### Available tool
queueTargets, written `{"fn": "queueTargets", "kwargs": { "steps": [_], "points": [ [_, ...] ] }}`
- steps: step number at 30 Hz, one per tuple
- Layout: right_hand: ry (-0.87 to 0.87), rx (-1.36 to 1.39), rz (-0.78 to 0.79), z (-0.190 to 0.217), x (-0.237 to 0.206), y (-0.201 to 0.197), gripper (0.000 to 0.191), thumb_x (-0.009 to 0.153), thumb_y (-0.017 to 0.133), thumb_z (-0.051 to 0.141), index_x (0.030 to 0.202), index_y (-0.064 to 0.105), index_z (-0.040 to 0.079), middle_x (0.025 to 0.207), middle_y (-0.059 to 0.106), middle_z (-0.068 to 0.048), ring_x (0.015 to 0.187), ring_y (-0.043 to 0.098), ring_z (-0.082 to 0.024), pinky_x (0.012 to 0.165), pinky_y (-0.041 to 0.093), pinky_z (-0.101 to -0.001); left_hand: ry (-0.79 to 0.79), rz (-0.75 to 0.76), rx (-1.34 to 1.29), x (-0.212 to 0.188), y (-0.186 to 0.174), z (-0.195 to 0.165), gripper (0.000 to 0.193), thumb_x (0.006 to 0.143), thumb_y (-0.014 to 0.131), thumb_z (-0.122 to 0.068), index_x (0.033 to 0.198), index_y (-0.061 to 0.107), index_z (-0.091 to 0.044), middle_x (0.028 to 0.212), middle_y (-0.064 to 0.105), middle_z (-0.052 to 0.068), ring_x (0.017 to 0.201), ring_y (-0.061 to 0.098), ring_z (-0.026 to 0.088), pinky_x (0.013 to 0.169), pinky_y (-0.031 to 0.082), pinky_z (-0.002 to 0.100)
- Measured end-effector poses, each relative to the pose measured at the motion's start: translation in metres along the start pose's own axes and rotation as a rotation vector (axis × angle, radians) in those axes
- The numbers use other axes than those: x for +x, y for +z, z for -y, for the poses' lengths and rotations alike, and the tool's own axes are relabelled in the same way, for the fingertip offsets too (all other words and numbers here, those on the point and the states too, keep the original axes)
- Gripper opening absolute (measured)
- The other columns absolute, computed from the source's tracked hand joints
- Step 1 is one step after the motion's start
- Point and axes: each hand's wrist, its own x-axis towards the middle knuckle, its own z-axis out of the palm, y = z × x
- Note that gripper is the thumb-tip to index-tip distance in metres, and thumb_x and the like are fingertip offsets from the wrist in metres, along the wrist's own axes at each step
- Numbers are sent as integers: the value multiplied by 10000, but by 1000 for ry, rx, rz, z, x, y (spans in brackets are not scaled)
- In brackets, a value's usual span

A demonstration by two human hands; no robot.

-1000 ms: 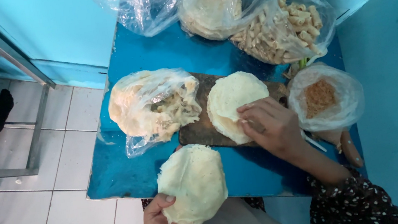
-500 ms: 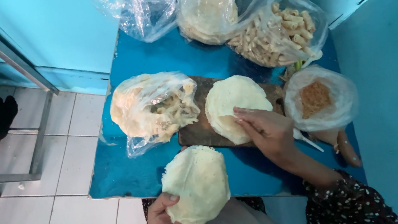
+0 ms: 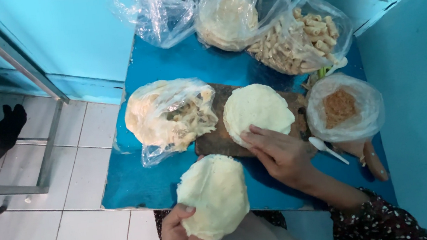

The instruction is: The person sits at a small blue table and assembles stuffed flatbreads. They peel thin layers off round dough discs, place a brown filling from a plastic bag onto a dough base, fold the dough over the filling, then cut the folded dough with a knife and set pieces aside.

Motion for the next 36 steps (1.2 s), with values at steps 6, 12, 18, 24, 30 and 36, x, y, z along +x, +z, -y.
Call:
{"fn": "queueTargets", "kwargs": {
  "steps": [6, 12, 18, 24, 30, 36],
  "points": [
    [176, 222, 4, 16, 3, -9, 157, 914, 757, 52, 1048, 685, 93, 1247, 740, -124, 1091, 770, -275, 861, 622, -332, 23, 11, 55, 14, 6, 2, 729, 916, 556, -379, 1549, 380, -61, 1459, 581, 164, 1298, 598, 361, 1095, 470, 518],
    [76, 423, 151, 68, -29, -18, 353, 750, 889, 156, 1041, 716, 54, 1002, 734, -69, 895, 736, -233, 783, 569, -307, 115, 52, 269, 31, 42, 40, 848, 941, 334, -733, 1556, 396, -153, 1425, 600, 72, 1287, 593, 248, 1057, 482, 404],
    [715, 1029, 228, 52, -45, 1, 157, 866, 789, 64, 1009, 749, 13, 982, 755, -99, 943, 729, -195, 838, 590, -307, 117, 100, 246, 26, 43, 50, 926, 923, 270, -813, 1554, 415, -151, 1391, 597, 48, 1234, 586, 206, 1019, 480, 358],
    [169, 437, 135, 66, -61, 1, 205, 846, 829, 172, 993, 734, 65, 996, 737, -54, 943, 715, -154, 794, 567, -264, 106, 127, 226, 21, 37, 53, 925, 944, 316, -805, 1549, 429, -115, 1374, 606, 54, 1224, 593, 201, 997, 490, 348],
    [555, 898, 152, 70, -51, -2, 202, 873, 783, 173, 1005, 699, 45, 1038, 757, -103, 963, 715, -202, 847, 580, -314, 87, 174, 202, 10, 44, 54, 875, 972, 395, -761, 1552, 430, -107, 1374, 609, 60, 1214, 596, 206, 1018, 492, 360],
    [288, 622, 176, 75, -70, 5, 141, 930, 747, 196, 990, 668, 96, 1092, 723, -31, 1016, 684, -106, 850, 566, -266, 56, 105, 212, 5, 42, 48, 874, 915, 402, -749, 1522, 447, -121, 1362, 628, 44, 1212, 629, 183, 1010, 506, 344]
  ]
}}
